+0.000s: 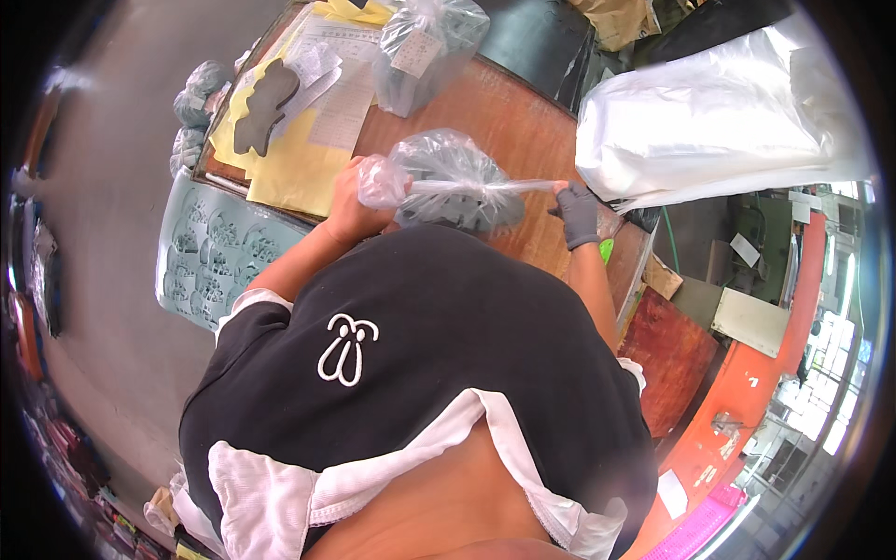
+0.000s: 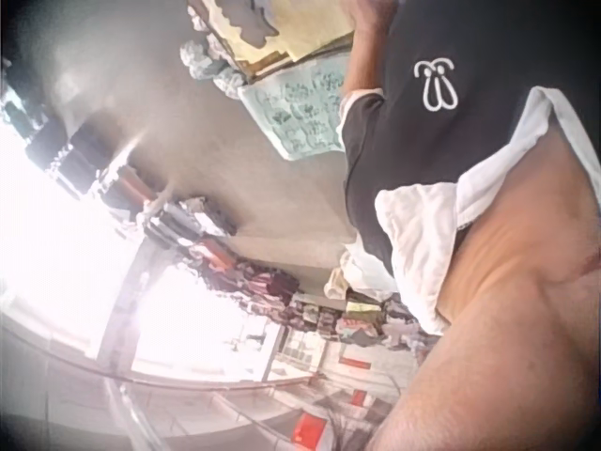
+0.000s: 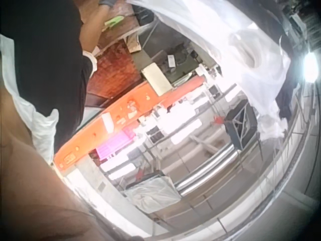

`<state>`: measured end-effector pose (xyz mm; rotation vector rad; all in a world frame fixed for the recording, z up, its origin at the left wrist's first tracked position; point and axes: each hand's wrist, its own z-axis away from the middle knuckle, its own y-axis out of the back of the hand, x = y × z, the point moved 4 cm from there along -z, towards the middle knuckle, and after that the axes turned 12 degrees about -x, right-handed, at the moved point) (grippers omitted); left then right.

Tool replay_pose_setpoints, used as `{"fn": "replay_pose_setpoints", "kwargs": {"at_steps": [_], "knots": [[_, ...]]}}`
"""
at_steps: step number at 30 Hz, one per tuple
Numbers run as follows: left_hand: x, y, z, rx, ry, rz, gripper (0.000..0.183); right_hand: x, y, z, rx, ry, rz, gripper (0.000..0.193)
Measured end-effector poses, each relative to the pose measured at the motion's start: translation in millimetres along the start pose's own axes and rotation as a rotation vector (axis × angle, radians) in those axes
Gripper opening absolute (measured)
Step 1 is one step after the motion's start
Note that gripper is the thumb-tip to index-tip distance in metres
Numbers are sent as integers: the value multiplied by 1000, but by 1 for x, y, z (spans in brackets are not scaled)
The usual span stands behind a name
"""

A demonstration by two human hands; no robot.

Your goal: The person gathers teal cut parts from a workbench, places them into a clear plastic bag, and ties the bag shut. They then handle large translucent sheets, aligning and stacking them on a press machine, and place a cut part on top of a sheet.

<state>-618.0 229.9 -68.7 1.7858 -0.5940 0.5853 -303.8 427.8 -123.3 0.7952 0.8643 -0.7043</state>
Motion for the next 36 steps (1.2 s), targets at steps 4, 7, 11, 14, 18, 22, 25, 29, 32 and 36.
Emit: {"fn": "replay_pose_setpoints", "kwargs": {"at_steps": [4, 7, 11, 14, 18, 22, 25, 29, 32, 36], "knots": [[-7, 3, -20, -99, 86, 283, 27, -23, 19, 9, -213, 308, -317, 22], [-8, 5, -25, -360, -46, 325, 59, -15, 25, 22, -308, 206, -473, 41], [-3, 1, -24, -444, -148, -43, 97, 11, -15, 32, -450, -24, -129, 76], [7, -17, -31, -458, -207, -129, 93, -2, -55, 29, -554, 83, -36, 88], [11, -41, -38, -494, -274, -222, 82, -53, -85, 22, -509, 445, 336, 95], [7, -51, -35, -404, -332, -229, 62, -75, -111, 35, -367, 738, 622, 69], [4, -50, -33, -317, -351, -178, 52, -73, -120, 40, -247, 788, 525, 47], [6, -44, -35, -393, -300, -145, 52, -70, -121, 41, -267, 756, 453, 46], [17, -27, -40, -245, -352, -130, 45, -78, -117, 45, -356, 744, 152, 41], [29, -12, -50, -66, -494, 80, 15, -93, -115, 45, -430, 598, -239, 31]]}}
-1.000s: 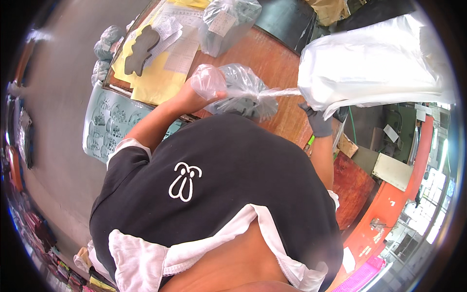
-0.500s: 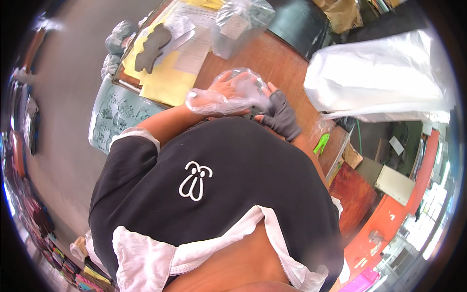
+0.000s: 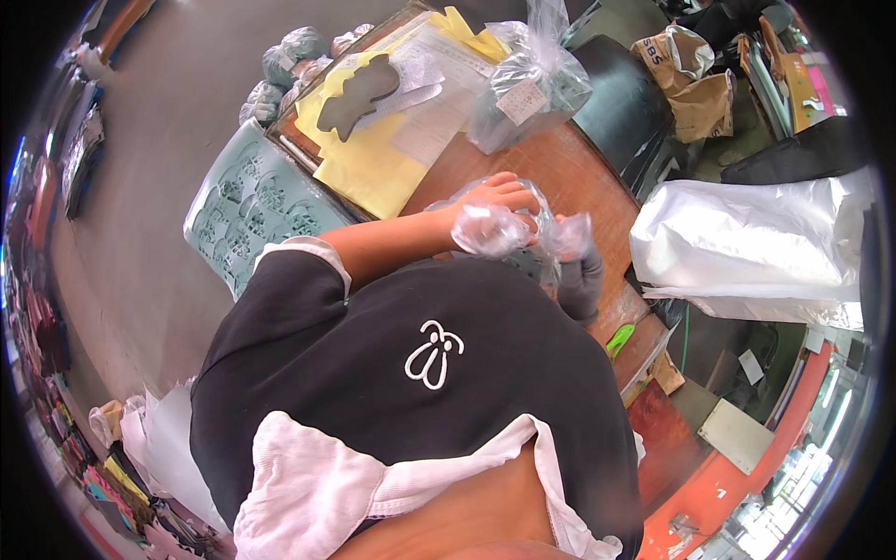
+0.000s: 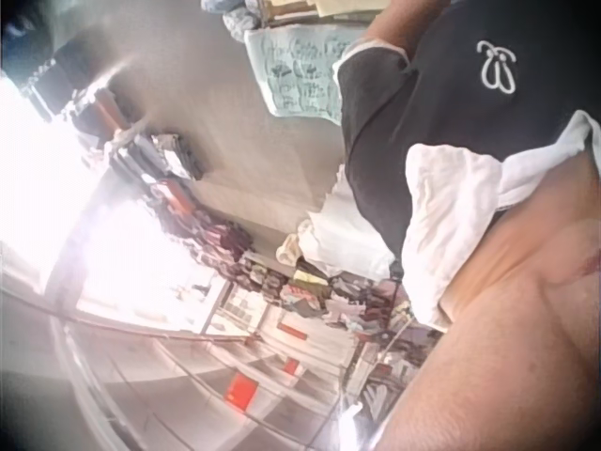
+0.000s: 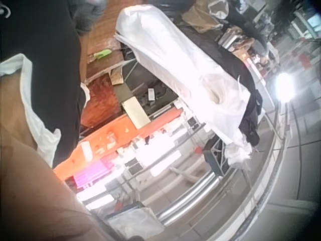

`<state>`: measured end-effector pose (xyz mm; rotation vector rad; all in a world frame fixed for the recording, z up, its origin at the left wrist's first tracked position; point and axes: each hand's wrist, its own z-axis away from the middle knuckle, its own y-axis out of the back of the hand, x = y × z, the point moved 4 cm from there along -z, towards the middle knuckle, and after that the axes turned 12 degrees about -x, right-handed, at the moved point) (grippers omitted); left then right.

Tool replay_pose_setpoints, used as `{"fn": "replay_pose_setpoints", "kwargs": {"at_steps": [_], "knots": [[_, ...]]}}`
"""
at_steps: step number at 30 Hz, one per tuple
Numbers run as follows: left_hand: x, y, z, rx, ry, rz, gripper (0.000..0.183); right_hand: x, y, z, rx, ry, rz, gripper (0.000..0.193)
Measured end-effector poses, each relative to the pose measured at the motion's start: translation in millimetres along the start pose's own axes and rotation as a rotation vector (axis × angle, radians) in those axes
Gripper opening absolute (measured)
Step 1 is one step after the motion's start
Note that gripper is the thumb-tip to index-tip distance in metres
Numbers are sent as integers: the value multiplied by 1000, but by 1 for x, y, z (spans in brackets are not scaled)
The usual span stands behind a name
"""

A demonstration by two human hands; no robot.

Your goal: The person gathers teal cut parts from a workbench, places them into a clear plastic bag, and ties the bag shut. They then handle large translucent sheets, aligning and stacking them on a press machine, and place a cut part on top of a sheet.

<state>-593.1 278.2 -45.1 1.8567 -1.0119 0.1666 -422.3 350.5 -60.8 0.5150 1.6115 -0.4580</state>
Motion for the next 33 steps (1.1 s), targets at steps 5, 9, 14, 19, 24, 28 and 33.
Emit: {"fn": "replay_pose_setpoints", "kwargs": {"at_steps": [5, 9, 14, 19, 24, 28, 33], "knots": [[-10, -3, 7, 21, 89, -203, 5, 2, 8, 0, 37, -200, -307, 26], [-19, -10, 23, 65, 229, -250, 8, -3, 29, 17, 26, -194, 53, 28], [-18, -13, 20, -120, 480, -178, 15, -14, 32, 17, -100, -216, 66, 33], [0, 8, -10, -204, 588, 299, 30, -20, 0, -12, -423, -391, 439, 39], [-1, 10, -10, -149, 429, 358, 27, -13, -13, -28, -417, -456, 442, 28], [-29, 2, 62, 173, 739, 415, 47, -13, -3, -25, -186, -463, -1, 22], [-34, -53, 108, 134, 1466, 1290, 62, -29, 5, -29, 109, -471, -174, 22]]}}
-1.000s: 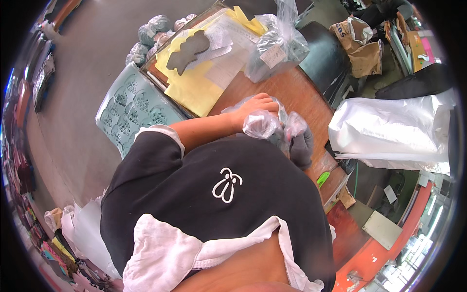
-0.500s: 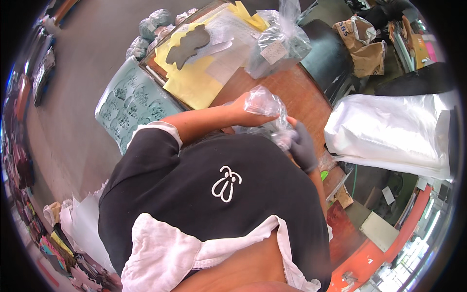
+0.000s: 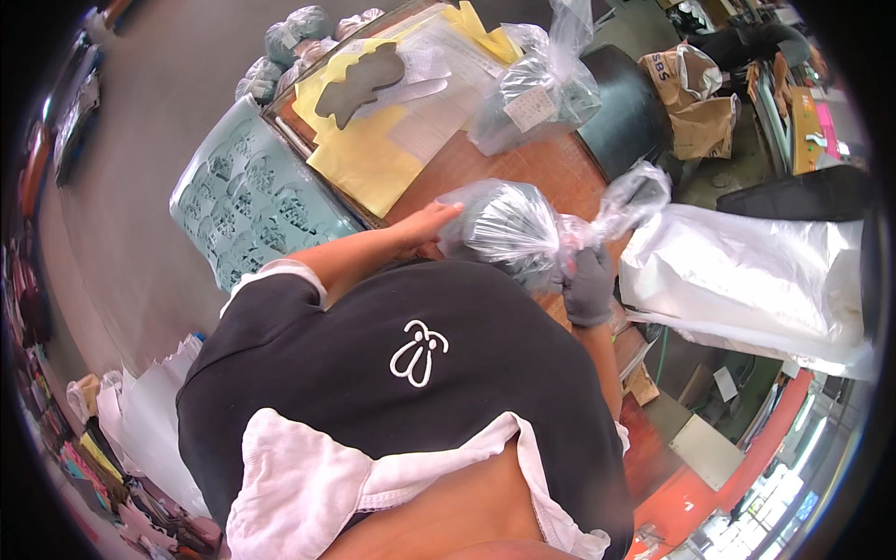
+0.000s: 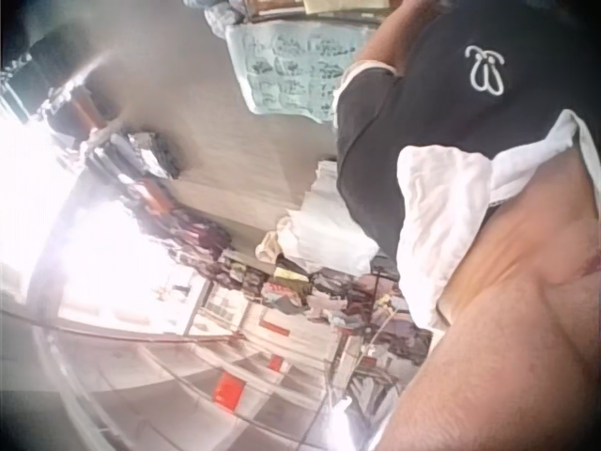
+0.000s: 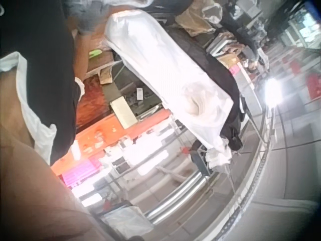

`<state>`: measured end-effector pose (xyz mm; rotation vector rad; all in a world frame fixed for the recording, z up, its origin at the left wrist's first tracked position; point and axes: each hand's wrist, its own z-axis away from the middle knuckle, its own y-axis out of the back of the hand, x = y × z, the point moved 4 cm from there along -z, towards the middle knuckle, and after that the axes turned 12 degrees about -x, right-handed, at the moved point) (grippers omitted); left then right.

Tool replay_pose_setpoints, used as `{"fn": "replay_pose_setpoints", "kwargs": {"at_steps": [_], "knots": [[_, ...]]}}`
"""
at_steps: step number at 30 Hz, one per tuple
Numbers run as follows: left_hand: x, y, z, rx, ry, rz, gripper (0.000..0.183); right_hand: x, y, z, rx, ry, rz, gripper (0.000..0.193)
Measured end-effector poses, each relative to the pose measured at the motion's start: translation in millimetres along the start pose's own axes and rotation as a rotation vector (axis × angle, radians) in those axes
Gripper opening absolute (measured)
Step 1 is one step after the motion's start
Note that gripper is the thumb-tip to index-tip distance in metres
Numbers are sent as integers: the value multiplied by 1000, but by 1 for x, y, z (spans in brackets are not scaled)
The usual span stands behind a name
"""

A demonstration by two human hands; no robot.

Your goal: The person gathers teal cut parts from a workbench, places them into a clear plastic bag, and ties the bag shut. They then handle large translucent sheets, aligning and stacking them on a press machine, and place a cut part on top of a sheet.

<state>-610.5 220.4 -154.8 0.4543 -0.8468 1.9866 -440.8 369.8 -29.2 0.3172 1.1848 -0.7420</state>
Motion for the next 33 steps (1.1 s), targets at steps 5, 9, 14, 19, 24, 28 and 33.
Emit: {"fn": "replay_pose_setpoints", "kwargs": {"at_steps": [5, 9, 14, 19, 24, 28, 33], "knots": [[29, -21, -43, -71, -257, 46, 62, -34, 0, -7, 121, 58, -79, 15], [67, 16, -80, 86, -536, -47, 59, -58, 16, -26, 241, 135, -49, 11], [111, 164, -49, 1006, -601, -980, 86, -44, 48, -66, 261, 130, 59, 12], [95, 255, -37, 978, 3, -1176, 101, -35, 68, -80, 199, 224, 326, 12], [97, 269, -46, 890, 20, -1121, 100, -32, 59, -72, 194, 99, 162, 14], [103, 277, -45, 873, -132, -1167, 91, -28, 50, -65, 250, 122, 89, 17], [132, 281, -35, 857, -484, -1174, 84, -11, 51, -68, 140, 83, 135, 16]]}}
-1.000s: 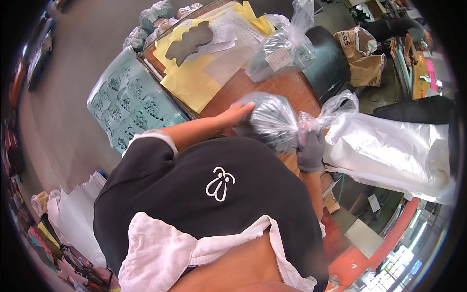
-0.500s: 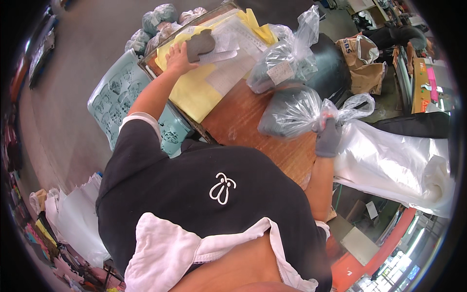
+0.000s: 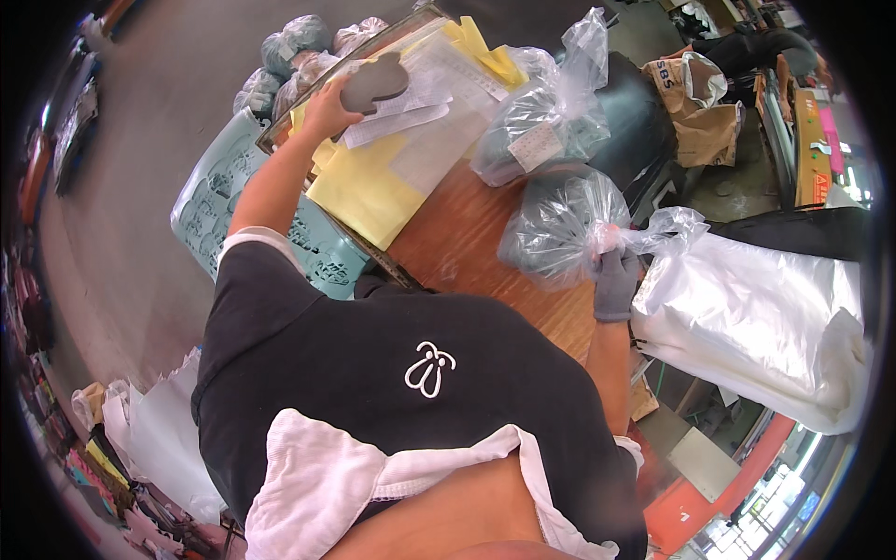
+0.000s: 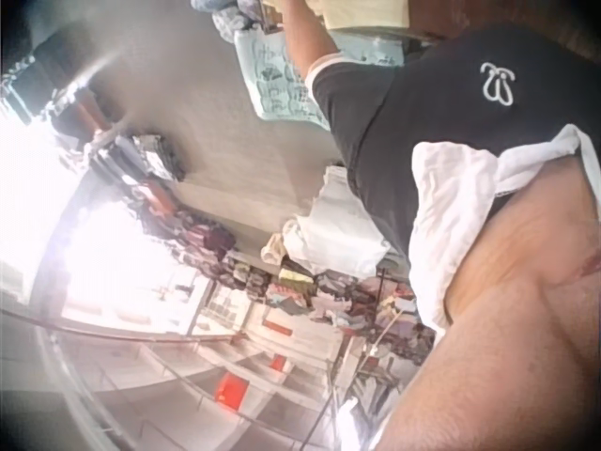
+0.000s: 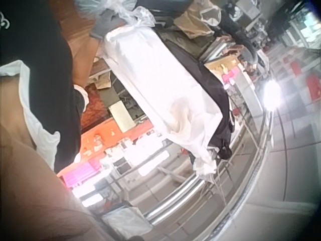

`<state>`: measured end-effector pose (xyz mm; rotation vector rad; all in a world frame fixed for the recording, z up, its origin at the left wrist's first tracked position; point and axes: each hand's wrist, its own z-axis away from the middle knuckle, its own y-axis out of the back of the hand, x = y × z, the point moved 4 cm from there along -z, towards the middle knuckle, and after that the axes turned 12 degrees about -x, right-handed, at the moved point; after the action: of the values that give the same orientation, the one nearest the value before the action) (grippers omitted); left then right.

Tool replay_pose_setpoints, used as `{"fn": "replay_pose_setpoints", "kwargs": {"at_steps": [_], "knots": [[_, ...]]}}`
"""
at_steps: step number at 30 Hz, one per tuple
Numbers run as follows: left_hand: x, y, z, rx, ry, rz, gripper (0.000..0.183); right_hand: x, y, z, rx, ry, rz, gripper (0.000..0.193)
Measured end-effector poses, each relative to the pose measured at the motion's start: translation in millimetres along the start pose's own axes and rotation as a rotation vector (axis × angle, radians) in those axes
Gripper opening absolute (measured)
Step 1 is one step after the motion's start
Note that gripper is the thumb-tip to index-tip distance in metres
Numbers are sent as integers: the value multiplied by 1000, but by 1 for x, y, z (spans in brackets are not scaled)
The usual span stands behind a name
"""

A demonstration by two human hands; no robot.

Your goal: The person gathers teal cut parts from a workbench, places them into a clear plastic bag, and ties the bag shut. They then handle large translucent sheets, aligning and stacking them on a press machine, and place a cut part on top of a sheet.

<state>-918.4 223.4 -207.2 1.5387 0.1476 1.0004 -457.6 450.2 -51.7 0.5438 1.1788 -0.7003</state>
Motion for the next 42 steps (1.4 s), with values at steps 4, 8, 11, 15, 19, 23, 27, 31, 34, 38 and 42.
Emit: {"fn": "replay_pose_setpoints", "kwargs": {"at_steps": [4, 8, 11, 15, 19, 23, 27, 31, 34, 38, 42], "knots": [[22, 13, -27, 0, -127, 15, 82, 6, 0, 0, 14, 40, 62, 14], [51, 4, -56, -119, -259, -169, 82, 7, -3, 3, 44, 1, 93, 24], [61, -13, -71, -274, -256, -318, 85, 7, -4, 5, 32, -31, 97, 28], [51, -32, -74, -380, -146, -384, 86, 11, -3, 6, 36, -27, 83, 31], [38, -26, -45, -162, -173, -279, 60, 17, -2, 5, -15, 37, 6, 32], [33, -29, 22, -245, -306, -143, 27, 23, 0, 3, -59, 68, 65, 34], [36, -68, 94, -500, -253, -329, 19, 26, 0, 2, -94, 128, 52, 33], [21, -62, 91, -238, -9, -313, 36, 28, 1, 1, -100, 130, 80, 34], [17, -55, 71, -277, 9, -307, 43, 29, 3, 2, -112, 160, 81, 34], [30, -35, 55, -110, -88, -174, 47, 35, 5, 2, -101, 109, 109, 31], [36, -37, 42, -404, -44, -342, 40, 36, 7, 3, 0, 133, 82, 12]]}}
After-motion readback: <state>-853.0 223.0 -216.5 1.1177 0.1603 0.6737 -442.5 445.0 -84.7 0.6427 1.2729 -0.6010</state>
